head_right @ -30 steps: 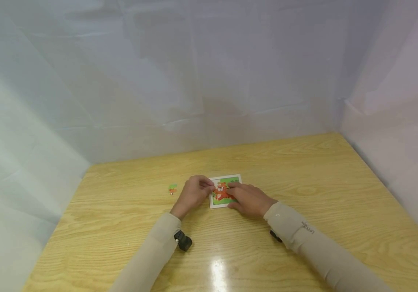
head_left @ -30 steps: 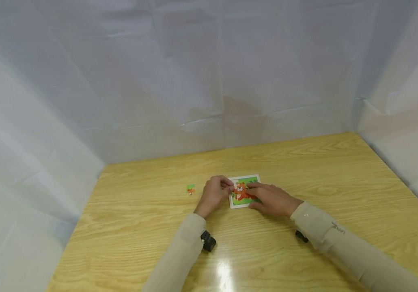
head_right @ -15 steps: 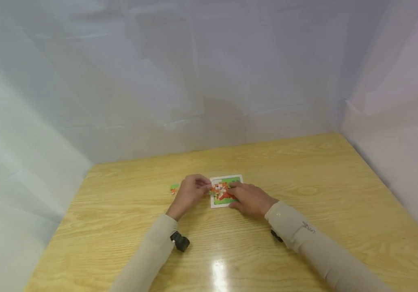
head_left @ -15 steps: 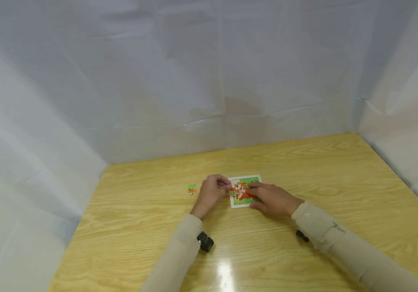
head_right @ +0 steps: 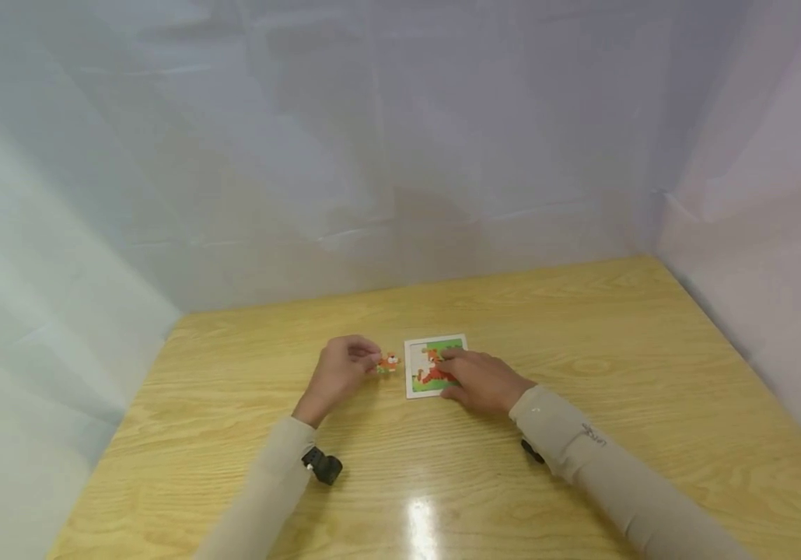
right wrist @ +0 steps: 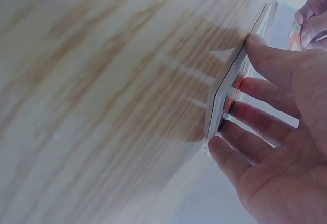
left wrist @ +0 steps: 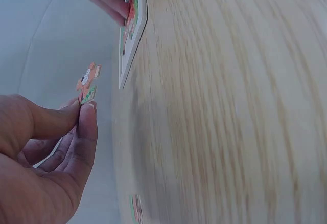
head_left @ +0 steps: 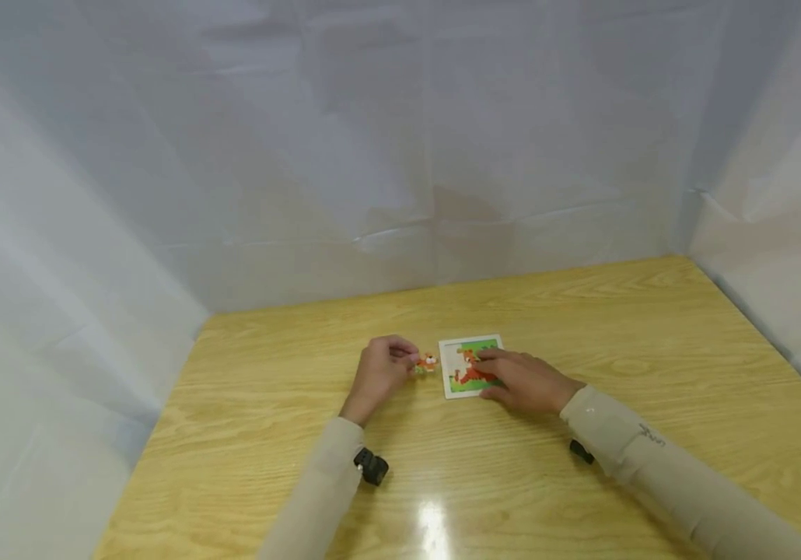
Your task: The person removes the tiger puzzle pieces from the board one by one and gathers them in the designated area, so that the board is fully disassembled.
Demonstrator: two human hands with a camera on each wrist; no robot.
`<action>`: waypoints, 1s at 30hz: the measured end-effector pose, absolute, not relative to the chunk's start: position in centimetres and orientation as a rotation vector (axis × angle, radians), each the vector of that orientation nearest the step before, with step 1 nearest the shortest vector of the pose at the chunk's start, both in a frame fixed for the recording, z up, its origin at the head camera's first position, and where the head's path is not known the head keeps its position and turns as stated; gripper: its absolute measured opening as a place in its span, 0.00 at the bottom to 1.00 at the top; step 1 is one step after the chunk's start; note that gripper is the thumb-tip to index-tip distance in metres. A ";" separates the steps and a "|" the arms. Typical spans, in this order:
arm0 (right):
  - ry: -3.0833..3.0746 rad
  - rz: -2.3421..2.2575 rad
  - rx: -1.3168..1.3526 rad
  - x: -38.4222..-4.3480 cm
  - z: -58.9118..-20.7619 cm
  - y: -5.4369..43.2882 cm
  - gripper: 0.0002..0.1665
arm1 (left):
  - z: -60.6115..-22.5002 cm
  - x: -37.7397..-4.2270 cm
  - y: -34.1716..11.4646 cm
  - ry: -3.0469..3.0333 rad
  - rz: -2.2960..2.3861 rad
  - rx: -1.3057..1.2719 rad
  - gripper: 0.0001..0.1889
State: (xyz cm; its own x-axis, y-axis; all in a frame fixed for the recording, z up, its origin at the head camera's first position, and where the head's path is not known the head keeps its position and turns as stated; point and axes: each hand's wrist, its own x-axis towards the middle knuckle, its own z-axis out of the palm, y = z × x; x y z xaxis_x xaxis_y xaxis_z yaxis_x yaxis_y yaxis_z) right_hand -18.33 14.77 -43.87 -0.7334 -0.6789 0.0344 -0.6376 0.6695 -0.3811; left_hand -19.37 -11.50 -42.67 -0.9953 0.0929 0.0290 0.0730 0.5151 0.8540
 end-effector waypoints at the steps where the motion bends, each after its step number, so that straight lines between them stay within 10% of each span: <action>1: 2.769 -0.567 -1.089 -18.3 -43.8 14.8 0.30 | -42.6 -19.3 -11.8 2.716 1.533 0.132 0.02; 30: 2.775 -0.563 -1.035 -18.6 -43.6 15.7 0.28 | -43.2 -18.0 -18.6 2.759 1.501 -0.123 0.04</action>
State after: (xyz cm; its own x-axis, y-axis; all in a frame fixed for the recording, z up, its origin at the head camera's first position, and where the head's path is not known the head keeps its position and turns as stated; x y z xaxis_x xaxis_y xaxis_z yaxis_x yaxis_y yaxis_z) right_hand -18.60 15.65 -43.59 -0.7574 -0.6529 0.0114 -0.6058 0.6960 -0.3855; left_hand -17.98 -18.61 -43.24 -0.9969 -0.0696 -0.0364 -0.0683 0.5407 0.8384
